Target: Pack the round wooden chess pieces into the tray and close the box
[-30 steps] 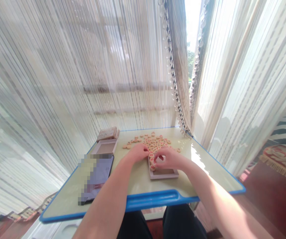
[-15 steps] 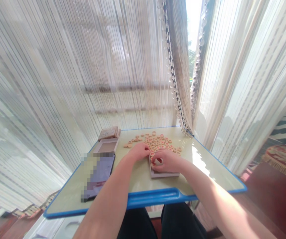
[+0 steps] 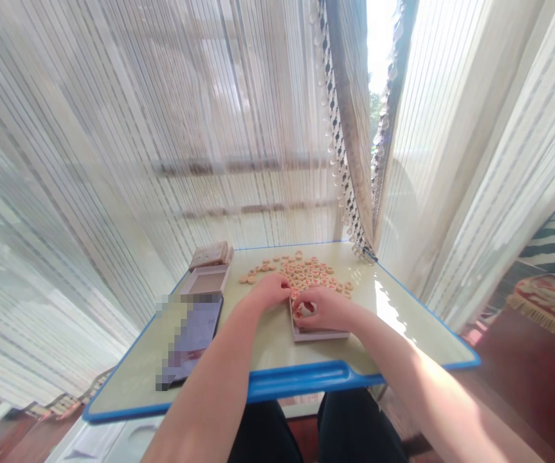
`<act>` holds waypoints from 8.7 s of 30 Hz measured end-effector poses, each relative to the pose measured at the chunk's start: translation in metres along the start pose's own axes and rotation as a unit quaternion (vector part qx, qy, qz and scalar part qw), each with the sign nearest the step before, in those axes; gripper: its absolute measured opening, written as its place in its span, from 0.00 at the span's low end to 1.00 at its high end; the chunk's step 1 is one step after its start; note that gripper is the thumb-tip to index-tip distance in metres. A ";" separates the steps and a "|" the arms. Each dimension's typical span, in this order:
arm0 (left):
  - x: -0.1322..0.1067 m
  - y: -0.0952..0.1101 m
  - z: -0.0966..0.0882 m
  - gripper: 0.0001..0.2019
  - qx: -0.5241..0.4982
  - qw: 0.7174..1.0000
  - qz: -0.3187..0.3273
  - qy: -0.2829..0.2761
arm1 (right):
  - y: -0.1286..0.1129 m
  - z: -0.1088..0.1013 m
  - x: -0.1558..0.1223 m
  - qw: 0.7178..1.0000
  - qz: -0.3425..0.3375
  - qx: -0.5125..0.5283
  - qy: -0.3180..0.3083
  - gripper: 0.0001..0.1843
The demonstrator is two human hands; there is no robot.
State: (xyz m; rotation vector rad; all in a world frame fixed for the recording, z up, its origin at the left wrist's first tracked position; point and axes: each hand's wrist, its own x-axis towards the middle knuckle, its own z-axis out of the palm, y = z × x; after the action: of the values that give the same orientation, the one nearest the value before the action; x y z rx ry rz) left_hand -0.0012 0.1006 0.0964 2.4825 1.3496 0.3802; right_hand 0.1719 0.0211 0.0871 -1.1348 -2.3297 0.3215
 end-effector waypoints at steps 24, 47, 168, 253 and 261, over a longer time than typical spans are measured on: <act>0.000 0.001 -0.001 0.09 0.024 1.000 -0.011 0.007 | 0.003 -0.001 0.002 0.999 0.027 0.022 0.011 0.10; 0.008 0.020 0.018 0.20 -0.011 0.975 0.068 0.211 | 0.070 -0.010 0.022 0.952 0.215 -0.207 0.062 0.26; -0.004 0.017 -0.001 0.10 0.079 0.990 -0.097 0.066 | 0.020 -0.033 -0.010 0.986 0.111 -0.025 -0.119 0.11; -0.004 0.016 -0.003 0.12 0.113 0.985 -0.086 0.097 | 0.059 -0.017 0.007 0.924 0.306 -0.110 0.203 0.17; 0.000 0.009 0.005 0.12 0.097 0.986 -0.036 0.132 | 0.070 -0.020 0.002 0.888 0.426 -0.063 0.160 0.17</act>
State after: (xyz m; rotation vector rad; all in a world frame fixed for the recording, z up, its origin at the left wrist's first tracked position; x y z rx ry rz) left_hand 0.0075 0.0953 0.0949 2.6010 1.6468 0.6058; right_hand 0.2282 0.0658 0.0744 -2.0636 -1.4686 0.2546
